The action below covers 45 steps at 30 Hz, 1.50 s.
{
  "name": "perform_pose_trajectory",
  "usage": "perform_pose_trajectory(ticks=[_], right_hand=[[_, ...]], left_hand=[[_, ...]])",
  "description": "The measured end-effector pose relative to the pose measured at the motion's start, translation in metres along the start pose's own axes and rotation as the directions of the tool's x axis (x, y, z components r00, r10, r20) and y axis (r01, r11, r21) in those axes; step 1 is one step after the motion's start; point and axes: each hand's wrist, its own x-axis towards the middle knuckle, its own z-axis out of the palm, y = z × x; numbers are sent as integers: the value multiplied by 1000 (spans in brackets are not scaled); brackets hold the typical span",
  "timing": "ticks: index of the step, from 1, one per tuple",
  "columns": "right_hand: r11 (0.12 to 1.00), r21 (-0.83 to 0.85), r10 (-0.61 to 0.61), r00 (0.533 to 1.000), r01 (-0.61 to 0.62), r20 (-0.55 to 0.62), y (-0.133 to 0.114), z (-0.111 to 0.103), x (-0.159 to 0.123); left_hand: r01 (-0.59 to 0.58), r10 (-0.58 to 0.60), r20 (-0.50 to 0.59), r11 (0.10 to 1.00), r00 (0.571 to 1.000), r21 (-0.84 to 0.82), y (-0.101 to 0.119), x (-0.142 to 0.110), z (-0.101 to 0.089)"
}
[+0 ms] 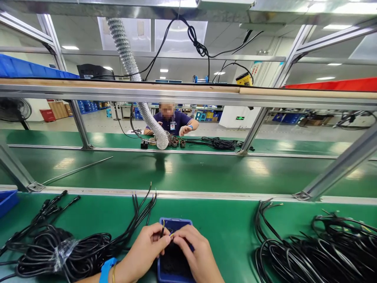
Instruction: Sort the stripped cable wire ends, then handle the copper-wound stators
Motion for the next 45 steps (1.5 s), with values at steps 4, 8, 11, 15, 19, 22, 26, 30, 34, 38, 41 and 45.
perform_pose_trajectory(ticks=[4,8,11,15,19,22,26,30,34,38,41,45], right_hand=[[999,45,27,990,-21,-136,0,-7,2],[999,4,-53,989,54,-138,-1,-10,3],[996,-18,-92,986,91,-140,-4,-11,4],[992,-53,-119,986,113,-117,-7,-14,5],[987,-77,-150,985,144,-81,-8,-15,5],[990,-85,-119,990,113,-73,-8,-15,5],[997,-68,-49,997,45,-58,-8,-11,3],[991,-13,-130,989,130,-64,-9,-5,0],[996,33,-76,980,84,-185,-8,-5,0],[993,114,63,954,-31,-294,-10,-6,1],[989,140,97,944,-55,-316,-15,-2,1],[988,150,87,943,-40,-320,-19,4,2]], left_hand=[[29,-29,-9,1000,1000,-1,2,-1,2],[27,-27,-4,1000,1000,7,5,-2,3],[18,-18,-2,1000,1000,5,4,-2,3],[9,-9,2,1000,1000,-4,1,-1,1],[-57,57,-9,998,998,32,-3,-1,-1],[-88,89,-13,995,996,40,-6,-1,-2],[-93,93,-22,995,995,30,-6,0,-2],[8,-8,-62,1000,998,3,-2,1,0],[45,-47,-80,999,996,-24,3,0,1],[45,-47,-89,999,995,-23,6,-2,1],[45,-47,-70,999,996,-18,6,-2,2],[34,-35,-53,999,998,-27,4,-3,2]])
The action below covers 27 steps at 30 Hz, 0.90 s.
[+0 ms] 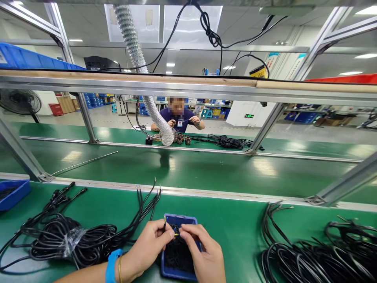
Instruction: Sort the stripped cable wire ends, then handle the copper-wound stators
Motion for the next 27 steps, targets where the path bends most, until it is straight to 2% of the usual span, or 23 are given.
perform_pose_trajectory(ticks=[8,10,12,14,15,18,20,21,22,23,25,26,27], right_hand=[[994,-76,-73,997,75,21,2,1,-4],[977,-108,-182,982,186,46,3,1,-4],[922,-155,-340,934,354,108,5,1,-2],[862,-204,-431,883,464,183,9,-4,0],[851,-236,-428,880,469,206,11,-8,2],[842,-366,-328,914,397,237,13,-21,6],[804,-420,-315,900,421,301,9,-22,5],[798,-395,-324,877,455,354,5,-17,0],[804,-318,-347,830,503,436,0,-9,-8],[814,-207,-373,761,543,530,-8,2,-20],[809,16,-443,591,588,674,-24,34,-58],[783,55,-488,559,619,670,-33,53,-82],[759,58,-520,549,649,654,-40,71,-105]], left_hand=[[-7,7,13,1000,1000,-2,2,-2,1],[-9,9,15,1000,1000,-18,0,-1,1],[10,-10,12,999,1000,-53,-1,0,2],[34,-34,0,995,999,-94,-2,1,2],[40,-40,-5,992,999,-116,-1,1,1],[8,-11,-11,981,1000,-195,2,-1,0],[-12,5,-29,966,1000,-257,3,0,-2],[-6,-7,-45,961,999,-278,2,1,-3],[4,-22,-60,956,998,-294,1,2,-4],[17,-41,-71,953,997,-303,-1,3,-6],[40,-65,-73,951,995,-305,-4,5,-7],[47,-70,-65,952,995,-303,-5,5,-7],[50,-70,-55,953,996,-299,-6,5,-6]])
